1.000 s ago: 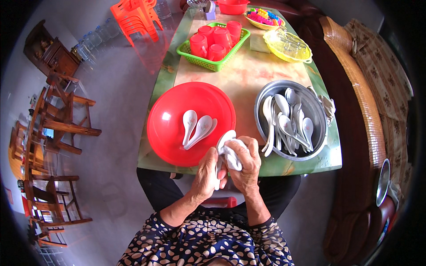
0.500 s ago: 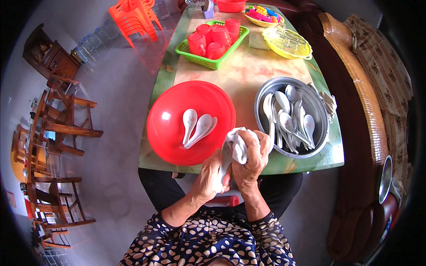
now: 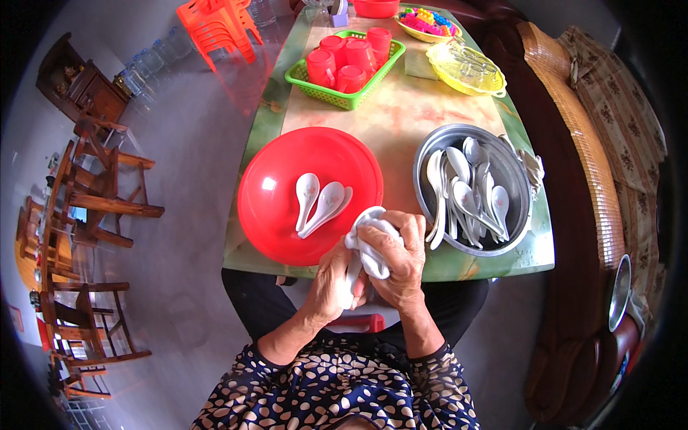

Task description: The person sits at a table and wipes white ceramic spoons with a white cloth. They pick up spoons one by one from a metal bowl, dry them thoroughly, and place them into a red plastic bowl. The process is repeated for multiple spoons throughout the clip.

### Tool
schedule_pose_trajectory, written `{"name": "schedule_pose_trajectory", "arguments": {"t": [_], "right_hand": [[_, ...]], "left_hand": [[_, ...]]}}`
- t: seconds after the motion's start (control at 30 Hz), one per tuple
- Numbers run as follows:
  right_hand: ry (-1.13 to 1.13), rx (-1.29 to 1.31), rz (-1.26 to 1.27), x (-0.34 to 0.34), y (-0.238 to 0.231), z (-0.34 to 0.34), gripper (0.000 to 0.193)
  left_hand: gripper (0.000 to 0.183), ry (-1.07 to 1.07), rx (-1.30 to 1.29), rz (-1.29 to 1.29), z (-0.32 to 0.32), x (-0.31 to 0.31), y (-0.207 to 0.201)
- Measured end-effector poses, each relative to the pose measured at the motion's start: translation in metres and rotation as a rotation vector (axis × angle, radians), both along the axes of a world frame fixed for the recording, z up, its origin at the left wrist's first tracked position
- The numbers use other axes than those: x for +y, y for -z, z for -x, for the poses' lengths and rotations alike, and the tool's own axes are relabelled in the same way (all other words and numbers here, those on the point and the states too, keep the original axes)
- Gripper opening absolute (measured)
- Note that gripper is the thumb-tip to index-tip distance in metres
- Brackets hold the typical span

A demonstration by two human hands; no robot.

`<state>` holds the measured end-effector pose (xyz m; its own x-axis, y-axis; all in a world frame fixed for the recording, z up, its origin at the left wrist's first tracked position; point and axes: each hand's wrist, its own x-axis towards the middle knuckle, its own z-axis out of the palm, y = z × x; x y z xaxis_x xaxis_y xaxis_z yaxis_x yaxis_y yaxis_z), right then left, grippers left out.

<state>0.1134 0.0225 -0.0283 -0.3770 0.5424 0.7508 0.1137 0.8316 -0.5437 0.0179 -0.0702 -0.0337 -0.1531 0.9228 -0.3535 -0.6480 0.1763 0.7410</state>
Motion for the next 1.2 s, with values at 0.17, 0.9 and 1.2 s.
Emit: {"name": "schedule_pose_trajectory", "arguments": {"t": [0.17, 0.9, 1.2], "right_hand": [[0.265, -0.002, -0.124, 0.002, 0.001, 0.008, 0.043], [0.198, -0.001, 0.225, -0.008, 0.001, 0.004, 0.028], [0.005, -0.094, 0.173, -0.010, 0.002, 0.003, 0.033]], "left_hand": [[0.050, 0.034, 0.104, -0.020, -0.002, 0.001, -0.013], [0.056, -0.051, 0.369, -0.090, -0.004, 0.001, 0.006], [0.049, -0.120, 0.507, -0.090, -0.002, 0.001, 0.016]]}}
